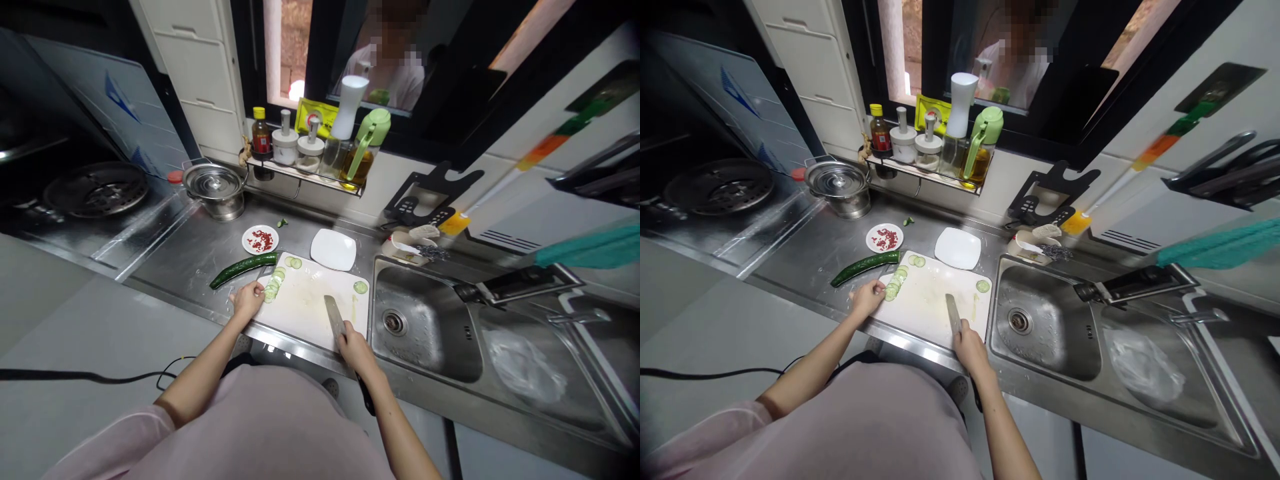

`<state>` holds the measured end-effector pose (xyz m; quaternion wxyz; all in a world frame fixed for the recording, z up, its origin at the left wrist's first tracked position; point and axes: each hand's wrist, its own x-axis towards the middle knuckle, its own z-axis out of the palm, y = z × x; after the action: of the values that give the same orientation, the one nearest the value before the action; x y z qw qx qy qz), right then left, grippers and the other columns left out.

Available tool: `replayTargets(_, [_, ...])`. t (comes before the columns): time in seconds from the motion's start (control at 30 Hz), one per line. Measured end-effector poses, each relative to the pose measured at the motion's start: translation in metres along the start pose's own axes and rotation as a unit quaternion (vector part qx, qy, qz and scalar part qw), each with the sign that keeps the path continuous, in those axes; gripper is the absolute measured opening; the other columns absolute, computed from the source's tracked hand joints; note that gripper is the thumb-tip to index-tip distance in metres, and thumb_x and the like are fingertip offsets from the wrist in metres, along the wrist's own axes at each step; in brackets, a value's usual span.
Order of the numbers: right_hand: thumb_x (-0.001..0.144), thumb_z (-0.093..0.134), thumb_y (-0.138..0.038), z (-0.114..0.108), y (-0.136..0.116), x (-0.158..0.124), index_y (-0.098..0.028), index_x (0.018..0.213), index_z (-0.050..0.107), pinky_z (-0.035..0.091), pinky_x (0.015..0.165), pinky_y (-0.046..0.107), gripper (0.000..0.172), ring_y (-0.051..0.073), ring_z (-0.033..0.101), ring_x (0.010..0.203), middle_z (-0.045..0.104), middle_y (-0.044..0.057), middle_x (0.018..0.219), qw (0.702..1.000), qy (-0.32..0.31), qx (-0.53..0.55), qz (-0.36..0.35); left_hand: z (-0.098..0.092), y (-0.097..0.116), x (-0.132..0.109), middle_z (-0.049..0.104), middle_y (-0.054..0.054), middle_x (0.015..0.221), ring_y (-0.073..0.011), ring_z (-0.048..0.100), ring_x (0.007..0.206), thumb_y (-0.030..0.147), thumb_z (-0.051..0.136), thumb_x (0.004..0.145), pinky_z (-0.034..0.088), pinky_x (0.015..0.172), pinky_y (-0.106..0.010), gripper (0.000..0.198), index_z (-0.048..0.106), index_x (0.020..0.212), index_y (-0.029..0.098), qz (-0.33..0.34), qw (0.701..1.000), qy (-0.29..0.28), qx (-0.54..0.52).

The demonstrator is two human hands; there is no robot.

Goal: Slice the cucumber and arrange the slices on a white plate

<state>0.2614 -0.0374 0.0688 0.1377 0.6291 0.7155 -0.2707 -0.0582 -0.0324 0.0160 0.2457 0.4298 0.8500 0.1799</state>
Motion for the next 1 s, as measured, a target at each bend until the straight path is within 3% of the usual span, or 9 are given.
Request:
replayTargets(0.27, [0.096, 0.034, -0.023, 0.0, -0.001, -0.002, -0.017, 0.125, 0.045, 0.031, 0.068, 0.027, 0.032, 0.022, 0.064, 0.094, 0.069, 0.014, 0.105, 1.0, 0.012, 0.006, 0.007, 0.003, 0.007, -0.004, 0.072, -0.003, 0.095, -0.0231, 0.061, 0.097, 0.021, 0.059, 0.076, 0.035, 0.088, -0.037, 0.02, 0.07, 0.093, 0.024, -0.007, 0.998, 0.042, -0.038])
replayTargets(0.43, [0.097, 0.034, -0.026, 0.002, -0.001, -0.002, -0.017, 0.129, 0.043, 0.032, 0.069, 0.027, 0.034, 0.022, 0.064, 0.095, 0.068, 0.013, 0.105, 1.0, 0.017, 0.008, 0.012, 0.012, 0.028, -0.003, 0.07, -0.005, 0.102, -0.0224, 0.06, 0.1, 0.022, 0.059, 0.079, 0.037, 0.091, -0.037, 0.021, 0.07, 0.097, 0.024, 0.029, 0.995, 0.064, -0.067])
replayTargets(0.63, [0.097, 0.035, -0.026, 0.005, 0.0, -0.005, -0.018, 0.13, 0.042, 0.033, 0.071, 0.026, 0.034, 0.022, 0.064, 0.096, 0.068, 0.013, 0.106, 0.999, 0.024, 0.014, 0.021, 0.031, 0.073, 0.021, 0.064, -0.009, 0.112, -0.0212, 0.06, 0.104, 0.024, 0.057, 0.082, 0.043, 0.093, -0.031, 0.033, 0.067, 0.113, 0.021, 0.123, 0.99, 0.029, -0.064])
replayTargets(0.8, [0.097, 0.035, -0.025, 0.011, 0.005, -0.01, -0.018, 0.13, 0.042, 0.034, 0.071, 0.026, 0.035, 0.022, 0.065, 0.094, 0.068, 0.012, 0.103, 0.999, 0.036, 0.028, 0.021, 0.039, 0.105, 0.048, 0.057, -0.013, 0.124, -0.0242, 0.058, 0.11, 0.022, 0.055, 0.084, 0.044, 0.095, -0.031, 0.045, 0.058, 0.129, 0.019, 0.133, 0.991, -0.001, 0.015])
replayTargets(1.0, [0.095, 0.033, -0.024, 0.016, 0.011, -0.017, -0.016, 0.128, 0.044, 0.034, 0.072, 0.027, 0.036, 0.022, 0.064, 0.094, 0.068, 0.012, 0.101, 0.998, 0.035, 0.052, 0.026, 0.038, 0.122, 0.071, 0.052, -0.016, 0.128, -0.0266, 0.061, 0.105, 0.02, 0.051, 0.086, 0.045, 0.093, -0.035, 0.043, 0.06, 0.128, 0.021, 0.14, 0.98, -0.052, 0.13])
